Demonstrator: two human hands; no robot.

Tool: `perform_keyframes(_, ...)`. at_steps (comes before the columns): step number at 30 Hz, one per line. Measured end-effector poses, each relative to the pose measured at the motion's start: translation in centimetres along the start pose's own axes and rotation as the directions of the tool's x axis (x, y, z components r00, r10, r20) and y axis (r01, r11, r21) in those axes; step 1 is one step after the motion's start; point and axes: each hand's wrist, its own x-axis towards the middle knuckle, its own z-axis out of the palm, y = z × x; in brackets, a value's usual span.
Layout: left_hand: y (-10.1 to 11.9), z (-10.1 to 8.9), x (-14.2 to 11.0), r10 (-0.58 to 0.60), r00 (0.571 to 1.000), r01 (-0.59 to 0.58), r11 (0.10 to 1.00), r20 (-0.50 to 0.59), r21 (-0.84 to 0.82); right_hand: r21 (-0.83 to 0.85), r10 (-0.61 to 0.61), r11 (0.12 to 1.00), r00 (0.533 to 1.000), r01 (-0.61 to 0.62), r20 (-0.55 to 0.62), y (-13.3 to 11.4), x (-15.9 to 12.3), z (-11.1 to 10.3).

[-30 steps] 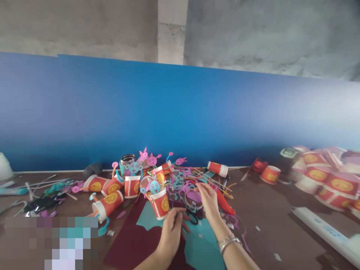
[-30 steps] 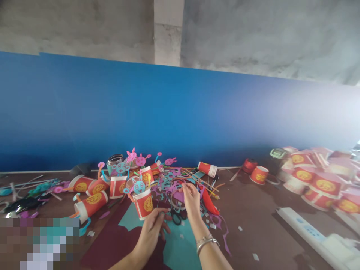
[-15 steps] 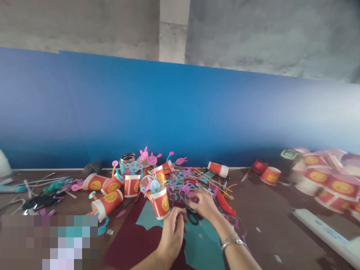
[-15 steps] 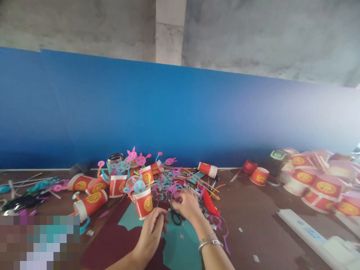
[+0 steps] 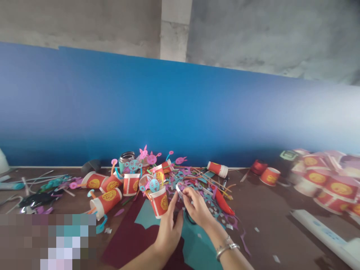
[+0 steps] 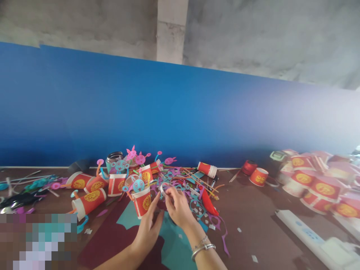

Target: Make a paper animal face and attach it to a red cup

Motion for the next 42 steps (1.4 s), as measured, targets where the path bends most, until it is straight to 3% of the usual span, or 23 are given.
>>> perform_keyframes(8, 0.1, -0.2, 0.0, 0.064, 0.995, -0.060, 0.997, 0.075, -0.045, -0.105, -0.057, 0.992, 0.996, 0.064, 0.065, -0.5, -0.1, -0.1)
perform_keyframes(20, 1.2, 0.0, 0.2, -0.100, 0.986, 0.067, 0.969, -0.132, -0.238, -0.103, -0.179, 0.977, 0.981, 0.187, 0.079, -1.2, -0.2, 0.0)
perform_keyframes(29, 1.0, -0.3, 0.6, -0.123, 0.981, 0.109, 0.989, -0.148, -0.104, -0.160, -0.203, 0.964, 0.976, 0.214, 0.083, -1.7, -0.4, -0.1)
perform_keyframes(37, 1.2, -0.5, 0.8, -0.141, 0.978, 0.126, 0.987, -0.152, -0.102, -0.174, -0.235, 0.953, 0.967, 0.249, 0.102, -2.6, -0.3, -0.4)
perform_keyframes(42, 1.3, -0.6, 0.9, -0.115, 0.984, 0.100, 0.989, -0.135, -0.112, -0.097, -0.196, 0.974, 0.978, 0.202, 0.073, -2.4, -0.4, -0.2)
